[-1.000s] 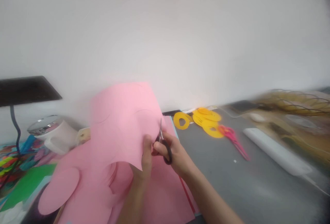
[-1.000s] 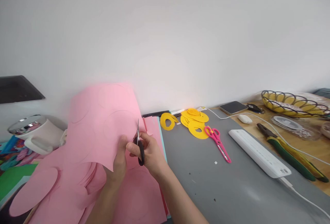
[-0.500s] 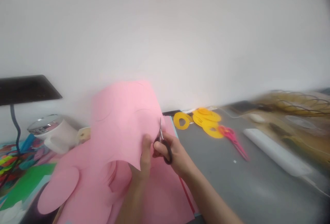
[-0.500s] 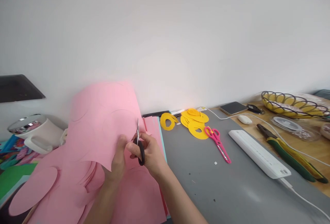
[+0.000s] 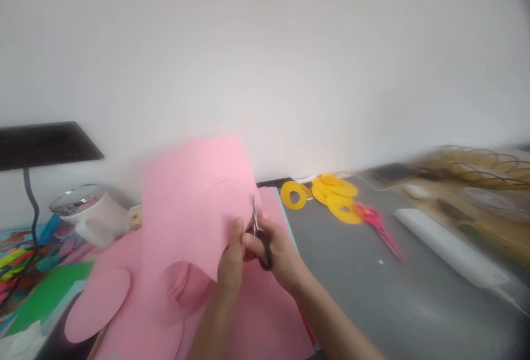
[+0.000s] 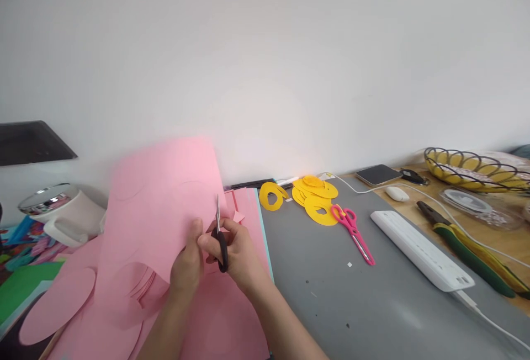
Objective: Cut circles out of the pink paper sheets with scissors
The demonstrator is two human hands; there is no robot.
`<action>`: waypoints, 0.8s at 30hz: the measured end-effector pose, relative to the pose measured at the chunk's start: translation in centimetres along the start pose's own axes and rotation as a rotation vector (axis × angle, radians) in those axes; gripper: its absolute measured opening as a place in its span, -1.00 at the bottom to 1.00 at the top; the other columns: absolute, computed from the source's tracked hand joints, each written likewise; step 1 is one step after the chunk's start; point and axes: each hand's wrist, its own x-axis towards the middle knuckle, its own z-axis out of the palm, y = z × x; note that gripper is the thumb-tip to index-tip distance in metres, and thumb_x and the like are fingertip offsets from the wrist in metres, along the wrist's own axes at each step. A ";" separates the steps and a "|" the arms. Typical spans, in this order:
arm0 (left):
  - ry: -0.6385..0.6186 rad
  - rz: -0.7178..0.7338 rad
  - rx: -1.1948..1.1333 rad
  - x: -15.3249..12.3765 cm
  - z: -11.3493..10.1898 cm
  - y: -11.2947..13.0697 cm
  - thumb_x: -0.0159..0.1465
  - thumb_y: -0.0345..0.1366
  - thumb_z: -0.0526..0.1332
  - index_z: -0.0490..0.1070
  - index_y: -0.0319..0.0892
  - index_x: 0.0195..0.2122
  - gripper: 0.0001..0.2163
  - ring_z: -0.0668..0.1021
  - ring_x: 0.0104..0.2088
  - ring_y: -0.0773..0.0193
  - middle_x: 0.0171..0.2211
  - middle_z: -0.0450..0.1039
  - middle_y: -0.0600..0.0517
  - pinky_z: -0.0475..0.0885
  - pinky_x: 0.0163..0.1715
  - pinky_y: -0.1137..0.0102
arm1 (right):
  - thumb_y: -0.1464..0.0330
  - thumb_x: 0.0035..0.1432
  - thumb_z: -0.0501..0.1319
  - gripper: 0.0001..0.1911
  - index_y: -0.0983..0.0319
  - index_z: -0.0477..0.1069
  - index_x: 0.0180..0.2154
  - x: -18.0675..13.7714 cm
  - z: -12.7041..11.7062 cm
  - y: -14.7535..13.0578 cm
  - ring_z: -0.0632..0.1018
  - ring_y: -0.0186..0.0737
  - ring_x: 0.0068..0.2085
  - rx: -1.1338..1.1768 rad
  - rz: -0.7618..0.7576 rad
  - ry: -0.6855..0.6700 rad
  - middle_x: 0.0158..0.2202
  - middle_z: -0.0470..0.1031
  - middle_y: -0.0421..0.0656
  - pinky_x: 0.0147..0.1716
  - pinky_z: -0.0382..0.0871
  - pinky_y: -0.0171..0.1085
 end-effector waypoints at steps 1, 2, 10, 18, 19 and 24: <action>-0.015 -0.027 -0.001 0.1 0.0 -0.1 0.17 0.03 0.23 0.49 -0.08 -0.07 -0.61 0.38 0.19 0.12 -0.10 0.55 -0.01 0.27 0.20 0.30 | 0.19 -0.09 0.38 -0.67 0.22 0.30 -0.51 0.0 0.1 0.2 0.21 -0.45 -0.64 -0.012 0.002 -0.005 -0.68 0.21 -0.37 -0.63 0.13 -0.38; -0.037 -0.040 -0.004 0.2 0.0 -0.2 0.18 0.07 0.20 0.50 -0.08 -0.11 -0.61 0.38 0.19 0.11 -0.14 0.55 -0.01 0.29 0.20 0.29 | 0.19 -0.09 0.39 -0.66 0.22 0.29 -0.50 0.0 0.1 0.3 0.16 -0.47 -0.65 -0.020 0.003 -0.008 -0.69 0.18 -0.39 -0.65 0.07 -0.39; -0.136 0.026 -0.093 -0.2 0.4 0.1 0.24 -0.02 0.15 0.55 -0.09 -0.24 -0.70 0.33 0.22 0.21 -0.16 0.56 0.01 0.14 0.25 0.40 | 0.18 -0.11 0.41 -0.63 0.22 0.27 -0.46 0.1 -0.5 0.3 0.11 -0.47 -0.61 -0.003 -0.064 -0.035 -0.63 0.15 -0.39 -0.63 0.05 -0.40; -0.003 0.019 -0.169 -0.1 0.7 0.3 0.31 -0.17 0.05 0.47 -0.10 -0.02 -0.68 0.38 0.19 0.17 -0.11 0.54 -0.01 0.42 0.09 0.39 | 0.15 -0.12 0.42 -0.60 0.20 0.24 -0.49 -0.1 -0.4 -0.3 0.13 -0.44 -0.59 -0.004 -0.062 -0.057 -0.62 0.12 -0.38 -0.60 0.10 -0.38; -0.008 0.040 -0.157 -0.2 0.8 0.4 0.31 -0.18 0.07 0.47 -0.09 -0.02 -0.70 0.38 0.19 0.16 -0.10 0.53 0.00 0.42 0.08 0.38 | 0.15 -0.12 0.42 -0.60 0.20 0.25 -0.48 -0.1 -0.4 -0.3 0.12 -0.45 -0.59 -0.004 -0.061 -0.059 -0.62 0.12 -0.38 -0.59 0.12 -0.37; 0.006 0.063 -0.100 -0.4 0.8 0.7 0.26 -0.24 0.14 0.54 -0.15 -0.18 -0.78 0.37 0.18 0.08 -0.24 0.54 -0.06 0.44 0.07 0.35 | 0.14 -0.12 0.42 -0.61 0.22 0.30 -0.45 -0.1 -0.5 -0.2 0.19 -0.43 -0.56 0.019 -0.062 -0.075 -0.59 0.19 -0.35 -0.52 0.24 -0.34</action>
